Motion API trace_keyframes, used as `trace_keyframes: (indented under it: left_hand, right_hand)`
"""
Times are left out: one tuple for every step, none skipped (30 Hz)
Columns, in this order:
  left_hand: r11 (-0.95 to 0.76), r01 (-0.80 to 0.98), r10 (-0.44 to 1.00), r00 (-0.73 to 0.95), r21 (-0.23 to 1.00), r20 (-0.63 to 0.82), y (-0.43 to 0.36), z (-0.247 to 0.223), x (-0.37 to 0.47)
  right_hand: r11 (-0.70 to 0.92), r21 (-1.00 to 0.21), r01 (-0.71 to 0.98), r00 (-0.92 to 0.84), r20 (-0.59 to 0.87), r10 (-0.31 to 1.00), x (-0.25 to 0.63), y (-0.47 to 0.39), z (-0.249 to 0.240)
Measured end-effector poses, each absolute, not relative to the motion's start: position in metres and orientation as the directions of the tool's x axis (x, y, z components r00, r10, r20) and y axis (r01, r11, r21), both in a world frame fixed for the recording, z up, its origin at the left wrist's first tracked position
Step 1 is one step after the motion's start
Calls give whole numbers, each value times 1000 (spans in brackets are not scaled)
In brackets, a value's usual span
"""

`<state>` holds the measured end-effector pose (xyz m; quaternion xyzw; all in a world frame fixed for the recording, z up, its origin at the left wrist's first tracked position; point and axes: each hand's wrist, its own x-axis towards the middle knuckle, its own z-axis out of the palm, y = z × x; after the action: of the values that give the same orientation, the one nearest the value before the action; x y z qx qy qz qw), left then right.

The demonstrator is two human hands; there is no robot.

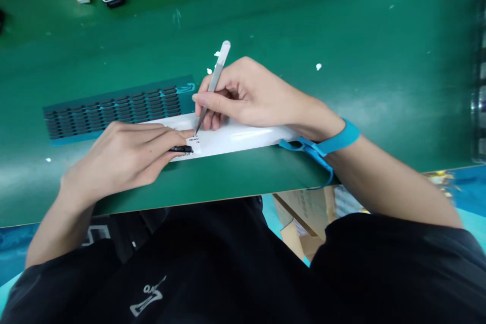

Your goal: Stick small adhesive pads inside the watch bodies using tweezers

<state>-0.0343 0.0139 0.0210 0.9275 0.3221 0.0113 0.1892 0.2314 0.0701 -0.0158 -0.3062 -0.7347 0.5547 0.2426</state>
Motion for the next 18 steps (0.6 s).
trace_keyframes:
  left_hand:
    - [-723, 589, 597, 796, 362, -101, 15, 21, -35]
    - [-719, 586, 597, 796, 373, -100, 16, 21, -36]
    - [-711, 583, 600, 794, 393, -94, 17, 20, -37]
    - [-696, 579, 607, 790, 425, -81, 17, 19, -37]
    - [-674, 572, 621, 781, 467, -60, 18, 18, -37]
    - [-641, 562, 646, 763, 523, -30, 18, 16, -36]
    - [-591, 551, 685, 728, 589, 6, 17, 14, -34]
    - [-521, 536, 739, 673, 664, 37, 16, 13, -31]
    - [-433, 502, 795, 604, 749, 54, 15, 11, -29]
    - [-330, 442, 845, 533, 834, 52, 14, 10, -25]
    - [-221, 360, 876, 481, 906, 23, 13, 9, -22]
    - [-115, 274, 886, 463, 955, -27, 11, 9, -19]
    - [-17, 199, 873, 480, 980, -82, 10, 10, -17]
    - [67, 145, 847, 514, 987, -134, 9, 11, -15]
    - [132, 115, 819, 547, 985, -173, 8, 13, -14]
    - [177, 96, 795, 572, 979, -200, 7, 14, -13]
    - [206, 75, 782, 586, 976, -210, 6, 15, -13]
    - [225, 51, 779, 590, 973, -211, 5, 15, -13]
  right_hand:
    - [153, -978, 143, -687, 13, 727, 232, 72, -16]
    - [119, -987, 107, -675, 16, 737, 233, 73, -16]
    - [97, -992, 78, -650, 24, 760, 233, 74, -15]
    - [88, -995, 52, -618, 38, 785, 232, 74, -14]
    - [92, -996, 20, -576, 64, 815, 231, 73, -12]
    - [103, -995, -11, -521, 94, 848, 230, 71, -11]
    - [119, -992, -46, -460, 127, 879, 227, 69, -8]
    - [141, -986, -86, -395, 163, 904, 225, 66, -6]
    - [161, -978, -132, -344, 197, 918, 222, 62, -4]
    - [169, -970, -173, -300, 216, 929, 219, 58, -2]
    - [169, -965, -201, -266, 220, 939, 217, 53, 0]
    - [162, -963, -216, -255, 216, 943, 214, 49, 2]
    - [151, -964, -220, -256, 207, 944, 212, 45, 4]
    - [141, -967, -210, -264, 195, 944, 210, 42, 6]
    - [141, -970, -199, -280, 194, 940, 209, 39, 7]
    - [146, -971, -187, -301, 198, 933, 207, 36, 8]
    - [148, -973, -176, -324, 199, 925, 206, 35, 9]
    - [152, -972, -177, -338, 205, 919, 206, 33, 10]
